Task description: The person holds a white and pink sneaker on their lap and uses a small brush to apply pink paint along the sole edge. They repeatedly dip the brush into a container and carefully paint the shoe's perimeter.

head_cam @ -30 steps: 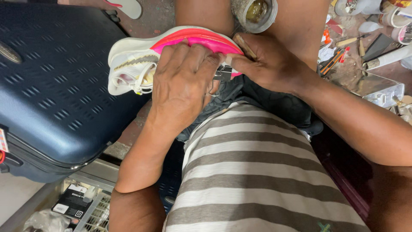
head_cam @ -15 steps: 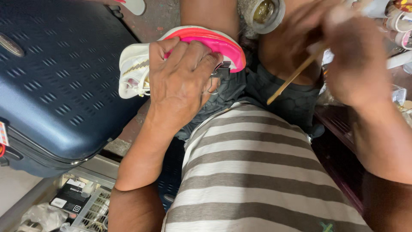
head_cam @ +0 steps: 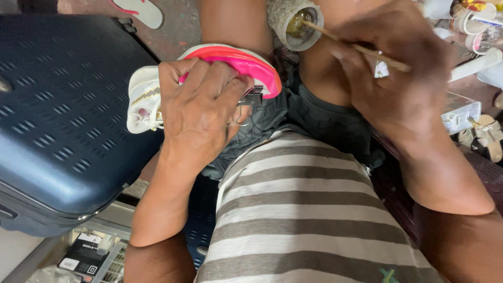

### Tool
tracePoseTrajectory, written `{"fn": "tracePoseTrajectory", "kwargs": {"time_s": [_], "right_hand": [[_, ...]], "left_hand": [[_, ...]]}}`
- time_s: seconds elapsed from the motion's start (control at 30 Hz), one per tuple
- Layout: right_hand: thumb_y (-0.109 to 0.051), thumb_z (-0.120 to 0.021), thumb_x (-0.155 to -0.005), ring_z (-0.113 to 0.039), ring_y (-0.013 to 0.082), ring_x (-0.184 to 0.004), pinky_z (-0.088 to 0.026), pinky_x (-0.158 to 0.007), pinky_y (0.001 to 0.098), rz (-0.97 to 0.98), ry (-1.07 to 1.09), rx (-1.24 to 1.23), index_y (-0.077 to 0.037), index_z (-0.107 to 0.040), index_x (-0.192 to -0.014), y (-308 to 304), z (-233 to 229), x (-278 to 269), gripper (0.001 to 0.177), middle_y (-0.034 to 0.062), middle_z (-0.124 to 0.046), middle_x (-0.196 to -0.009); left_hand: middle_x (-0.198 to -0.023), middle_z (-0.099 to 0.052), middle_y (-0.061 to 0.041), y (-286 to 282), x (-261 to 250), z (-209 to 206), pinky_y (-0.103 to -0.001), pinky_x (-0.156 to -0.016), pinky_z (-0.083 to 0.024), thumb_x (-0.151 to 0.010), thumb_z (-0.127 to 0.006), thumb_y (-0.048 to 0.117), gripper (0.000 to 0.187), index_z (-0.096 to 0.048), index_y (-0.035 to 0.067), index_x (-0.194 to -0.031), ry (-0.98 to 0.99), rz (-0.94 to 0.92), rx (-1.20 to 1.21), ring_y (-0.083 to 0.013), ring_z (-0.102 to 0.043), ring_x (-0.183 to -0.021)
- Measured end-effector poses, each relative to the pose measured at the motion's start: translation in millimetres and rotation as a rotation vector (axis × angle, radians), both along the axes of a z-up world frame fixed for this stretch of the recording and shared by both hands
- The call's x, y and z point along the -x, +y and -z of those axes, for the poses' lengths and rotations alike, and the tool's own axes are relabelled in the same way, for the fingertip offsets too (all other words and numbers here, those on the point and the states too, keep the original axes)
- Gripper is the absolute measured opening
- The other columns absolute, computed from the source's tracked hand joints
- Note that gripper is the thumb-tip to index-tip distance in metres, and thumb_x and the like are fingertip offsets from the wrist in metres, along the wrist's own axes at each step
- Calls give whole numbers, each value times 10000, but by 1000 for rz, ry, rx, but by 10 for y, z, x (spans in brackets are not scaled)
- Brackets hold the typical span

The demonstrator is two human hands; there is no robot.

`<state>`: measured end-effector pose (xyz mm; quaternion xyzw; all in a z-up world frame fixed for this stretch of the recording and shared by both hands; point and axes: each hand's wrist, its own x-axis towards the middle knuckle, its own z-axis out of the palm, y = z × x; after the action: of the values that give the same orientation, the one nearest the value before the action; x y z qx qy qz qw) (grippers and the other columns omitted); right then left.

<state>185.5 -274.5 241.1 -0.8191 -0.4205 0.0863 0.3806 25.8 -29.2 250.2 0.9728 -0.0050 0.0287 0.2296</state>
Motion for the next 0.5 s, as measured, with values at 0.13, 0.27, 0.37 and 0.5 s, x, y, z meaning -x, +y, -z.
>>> {"fn": "tracePoseTrajectory", "kwargs": {"time_s": [0.13,0.27,0.37,0.5], "right_hand": [[51,-752,-1001,-684,287,-970,-528,-845,325,-84,-129,35,20,-682,-1104,193,142,-121,128,130,-688,-1089],[31,-801,-970,-668,277,-865,-519,-784,344,-67,-173,69,-2,-719,-1024,323,309,-181,104,111,-717,-992],[5,-772,-961,-691,247,-894,-528,-803,326,-78,-188,63,-29,-711,-1026,333,351,-209,95,89,-730,-1008],[15,-730,-1034,-696,206,-831,-532,-746,319,20,70,93,16,-718,-1036,199,349,-272,12,104,-722,-938]], "left_hand": [[-1118,-642,-25,18,-10,11,-451,-973,-376,-825,-852,253,355,-733,91,-1116,-11,11,-3,-255,-587,-1044],[-1103,-639,-32,27,-20,9,-449,-963,-378,-803,-861,246,375,-736,78,-1115,-11,20,17,-253,-586,-1018],[-1069,-638,-21,31,-6,-3,-443,-982,-375,-802,-842,204,360,-731,82,-1123,-21,18,31,-241,-589,-1041],[-1102,-636,-21,35,11,40,-448,-991,-376,-803,-856,208,357,-732,83,-1114,-31,10,29,-250,-590,-1051]]}}
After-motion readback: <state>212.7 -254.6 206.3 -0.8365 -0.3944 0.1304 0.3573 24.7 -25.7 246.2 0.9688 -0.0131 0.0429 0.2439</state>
